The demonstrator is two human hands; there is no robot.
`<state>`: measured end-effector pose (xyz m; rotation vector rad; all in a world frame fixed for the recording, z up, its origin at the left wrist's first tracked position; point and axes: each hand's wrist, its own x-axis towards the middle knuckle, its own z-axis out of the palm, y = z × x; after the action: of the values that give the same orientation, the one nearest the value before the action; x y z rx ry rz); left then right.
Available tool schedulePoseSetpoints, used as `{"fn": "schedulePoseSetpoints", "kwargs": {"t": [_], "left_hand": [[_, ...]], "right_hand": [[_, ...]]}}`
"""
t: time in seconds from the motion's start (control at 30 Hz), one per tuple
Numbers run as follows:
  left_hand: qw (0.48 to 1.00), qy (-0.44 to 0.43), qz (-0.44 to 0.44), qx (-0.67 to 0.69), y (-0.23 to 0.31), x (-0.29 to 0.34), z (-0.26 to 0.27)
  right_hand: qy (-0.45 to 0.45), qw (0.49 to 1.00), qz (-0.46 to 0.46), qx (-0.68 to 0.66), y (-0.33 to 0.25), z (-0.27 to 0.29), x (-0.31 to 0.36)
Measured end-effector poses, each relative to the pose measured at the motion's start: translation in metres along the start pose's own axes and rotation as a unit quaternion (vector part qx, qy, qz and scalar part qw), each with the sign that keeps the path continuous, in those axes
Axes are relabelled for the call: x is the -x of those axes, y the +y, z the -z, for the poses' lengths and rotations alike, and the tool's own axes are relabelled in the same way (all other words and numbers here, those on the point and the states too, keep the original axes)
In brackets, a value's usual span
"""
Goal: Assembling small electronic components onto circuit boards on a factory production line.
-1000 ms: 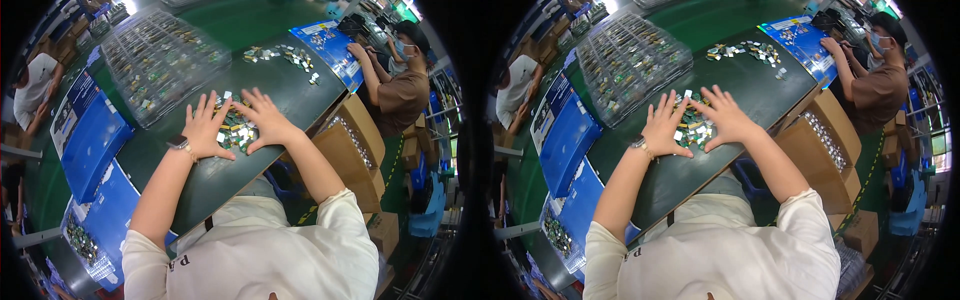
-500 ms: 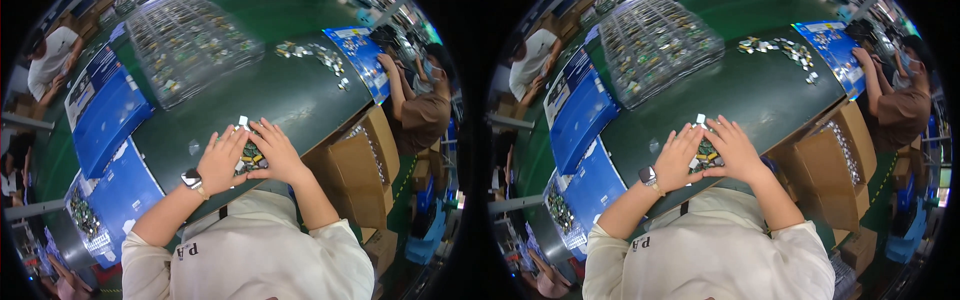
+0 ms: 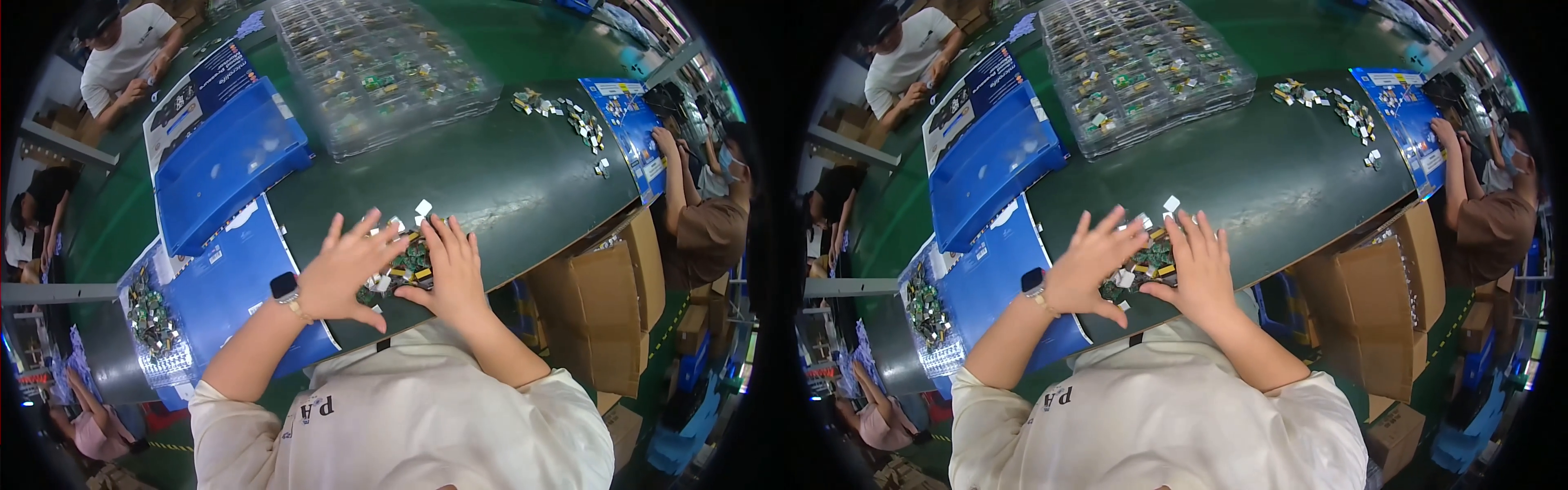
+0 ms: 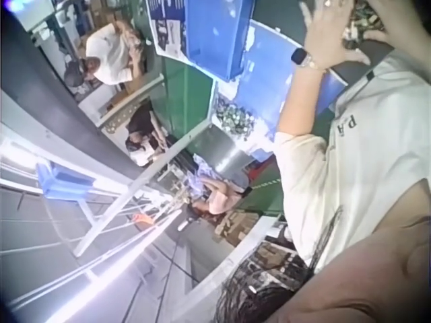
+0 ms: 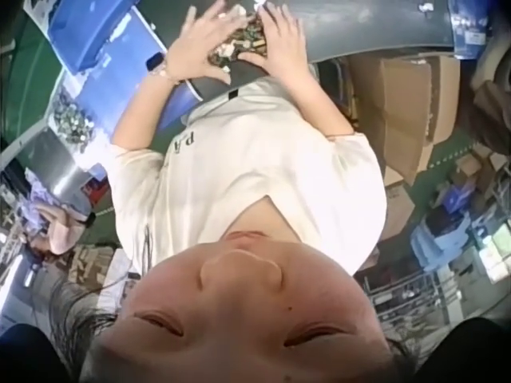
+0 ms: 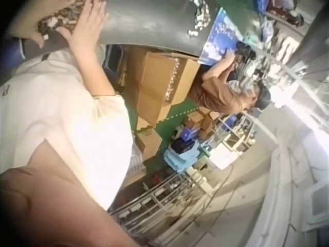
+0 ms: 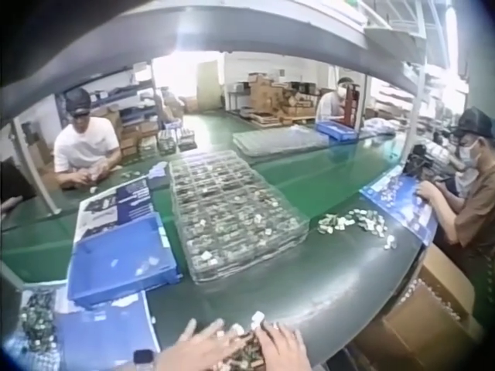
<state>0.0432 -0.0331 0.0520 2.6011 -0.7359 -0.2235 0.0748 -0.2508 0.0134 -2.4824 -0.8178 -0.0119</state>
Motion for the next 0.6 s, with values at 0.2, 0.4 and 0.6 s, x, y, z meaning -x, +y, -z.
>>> {"fn": "schedulePoseSetpoints", "kwargs": {"t": [0.2, 0.4, 0.6], "left_hand": [[0.980, 0.171, 0.099, 0.002, -0.051, -0.014, 0.010], [0.992, 0.118, 0.024, -0.033, -0.058, -0.030, 0.011], [0.983, 0.171, -0.002, -0.063, -0.068, -0.029, -0.003]], "right_hand": [[-0.024, 0.999, -0.019, 0.027, -0.009, -0.002, -0.006], [-0.029, 0.999, -0.016, 0.030, -0.011, -0.001, -0.006], [-0.022, 0.999, -0.006, 0.034, -0.009, -0.003, -0.005]]}}
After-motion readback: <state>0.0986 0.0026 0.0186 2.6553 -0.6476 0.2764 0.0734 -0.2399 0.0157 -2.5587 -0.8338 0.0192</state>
